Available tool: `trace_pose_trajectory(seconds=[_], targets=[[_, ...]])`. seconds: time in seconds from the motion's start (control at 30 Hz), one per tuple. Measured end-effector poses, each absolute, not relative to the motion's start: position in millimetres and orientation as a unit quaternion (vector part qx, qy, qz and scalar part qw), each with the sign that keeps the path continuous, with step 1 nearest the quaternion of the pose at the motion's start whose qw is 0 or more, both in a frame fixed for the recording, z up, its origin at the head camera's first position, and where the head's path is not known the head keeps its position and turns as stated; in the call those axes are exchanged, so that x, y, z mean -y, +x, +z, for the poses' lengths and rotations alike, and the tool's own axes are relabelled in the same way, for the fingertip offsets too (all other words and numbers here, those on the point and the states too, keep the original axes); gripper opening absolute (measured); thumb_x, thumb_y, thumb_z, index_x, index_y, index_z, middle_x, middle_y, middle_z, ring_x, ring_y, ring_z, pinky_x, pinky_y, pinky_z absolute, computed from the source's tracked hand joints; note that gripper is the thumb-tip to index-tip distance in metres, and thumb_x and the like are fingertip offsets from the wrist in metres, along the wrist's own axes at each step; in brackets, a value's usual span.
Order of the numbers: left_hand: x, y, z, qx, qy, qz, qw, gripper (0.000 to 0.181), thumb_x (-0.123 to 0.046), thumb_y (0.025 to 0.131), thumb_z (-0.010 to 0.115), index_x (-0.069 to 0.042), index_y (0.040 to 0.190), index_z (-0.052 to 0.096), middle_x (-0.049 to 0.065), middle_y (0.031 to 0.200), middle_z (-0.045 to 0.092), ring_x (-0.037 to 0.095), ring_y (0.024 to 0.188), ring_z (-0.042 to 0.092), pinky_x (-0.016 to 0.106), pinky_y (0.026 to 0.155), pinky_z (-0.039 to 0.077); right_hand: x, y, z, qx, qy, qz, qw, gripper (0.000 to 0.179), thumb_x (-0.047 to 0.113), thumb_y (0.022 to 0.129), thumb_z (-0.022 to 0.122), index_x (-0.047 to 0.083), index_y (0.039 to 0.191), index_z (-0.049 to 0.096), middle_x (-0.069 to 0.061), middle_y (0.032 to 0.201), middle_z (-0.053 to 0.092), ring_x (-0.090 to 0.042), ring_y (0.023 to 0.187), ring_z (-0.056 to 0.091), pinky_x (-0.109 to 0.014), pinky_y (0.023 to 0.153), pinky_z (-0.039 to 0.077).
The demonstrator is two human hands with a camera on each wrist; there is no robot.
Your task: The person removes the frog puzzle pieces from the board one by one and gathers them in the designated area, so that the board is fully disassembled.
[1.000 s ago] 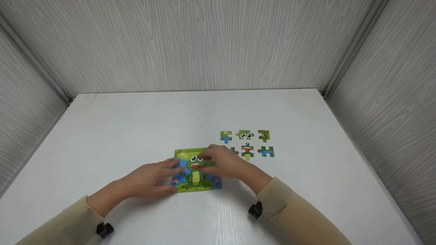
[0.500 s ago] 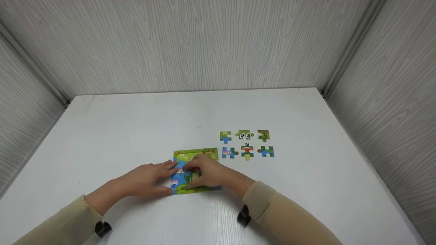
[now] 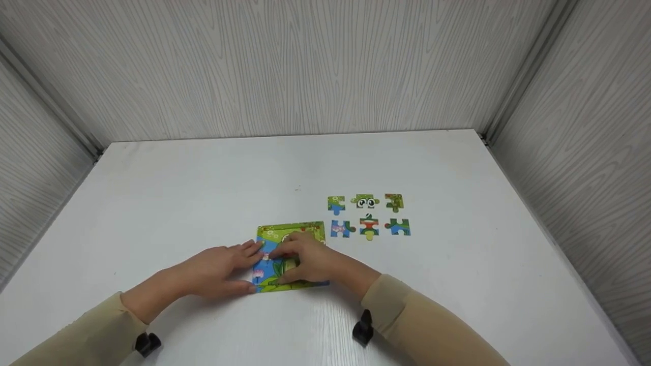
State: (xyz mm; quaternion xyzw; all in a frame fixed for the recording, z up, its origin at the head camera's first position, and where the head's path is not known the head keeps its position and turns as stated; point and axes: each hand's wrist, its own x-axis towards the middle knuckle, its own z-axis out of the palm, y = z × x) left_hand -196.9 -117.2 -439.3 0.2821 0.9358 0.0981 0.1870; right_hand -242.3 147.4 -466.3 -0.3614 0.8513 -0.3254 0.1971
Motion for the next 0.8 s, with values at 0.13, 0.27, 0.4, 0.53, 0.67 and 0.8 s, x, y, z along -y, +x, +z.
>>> trace_pose_trajectory(seconds=[0.13, 0.27, 0.4, 0.53, 0.67, 0.8], targets=[[118.0, -196.6, -439.2, -0.935, 0.283, 0.099, 0.187, 0.078, -0.053, 0.101, 0.066, -0.014, 0.164, 0.041, 0.007, 0.173, 0.03, 0.029, 0.16, 0.026, 0.052, 0.124, 0.032, -147.2, -241.3, -464.7, -0.846, -0.364, -0.336, 0.197, 0.047, 0.032, 0.091, 0.088, 0.03, 0.136, 0.074, 0.006, 0.132, 0.054, -0.018, 0.124, 0.047, -0.046, 0.108, 0.044], [118.1, -197.2, -439.5, -0.933, 0.294, 0.102, 0.182, 0.078, -0.052, 0.101, 0.066, -0.012, 0.163, 0.042, 0.009, 0.172, 0.03, 0.031, 0.159, 0.027, 0.052, 0.124, 0.033, -148.6, -241.6, -464.2, -0.842, -0.369, -0.343, 0.194, 0.046, 0.029, 0.09, 0.088, 0.03, 0.134, 0.075, 0.005, 0.132, 0.055, -0.018, 0.124, 0.048, -0.047, 0.108, 0.043], [118.2, -197.5, -439.4, -0.934, 0.291, 0.101, 0.183, 0.078, -0.053, 0.101, 0.066, -0.013, 0.164, 0.042, 0.008, 0.173, 0.029, 0.029, 0.159, 0.026, 0.052, 0.124, 0.033, -148.5, -241.9, -464.2, -0.839, -0.369, -0.349, 0.197, 0.045, 0.029, 0.09, 0.088, 0.03, 0.133, 0.075, 0.005, 0.131, 0.055, -0.018, 0.124, 0.047, -0.046, 0.108, 0.042], [118.2, -197.4, -440.6, -0.934, 0.287, 0.103, 0.183, 0.077, -0.053, 0.101, 0.065, -0.014, 0.164, 0.042, 0.007, 0.173, 0.03, 0.03, 0.159, 0.027, 0.052, 0.124, 0.033, -148.0, -241.8, -464.8, -0.838, -0.369, -0.35, 0.199, 0.045, 0.029, 0.09, 0.088, 0.03, 0.133, 0.075, 0.005, 0.132, 0.055, -0.019, 0.125, 0.047, -0.047, 0.108, 0.041], [118.2, -196.9, -441.2, -0.933, 0.29, 0.107, 0.182, 0.077, -0.052, 0.101, 0.066, -0.013, 0.163, 0.043, 0.009, 0.172, 0.031, 0.031, 0.159, 0.028, 0.052, 0.123, 0.034, -147.8, -241.4, -465.2, -0.839, -0.367, -0.348, 0.2, 0.043, 0.029, 0.091, 0.087, 0.031, 0.133, 0.076, 0.005, 0.132, 0.055, -0.019, 0.125, 0.047, -0.048, 0.109, 0.041], [117.8, -197.2, -441.7, -0.934, 0.289, 0.104, 0.182, 0.077, -0.052, 0.101, 0.065, -0.014, 0.164, 0.043, 0.008, 0.172, 0.031, 0.03, 0.159, 0.028, 0.052, 0.123, 0.034, -147.3, -241.2, -464.3, -0.841, -0.364, -0.347, 0.2, 0.041, 0.028, 0.093, 0.086, 0.031, 0.132, 0.076, 0.006, 0.131, 0.056, -0.019, 0.124, 0.048, -0.049, 0.109, 0.041]])
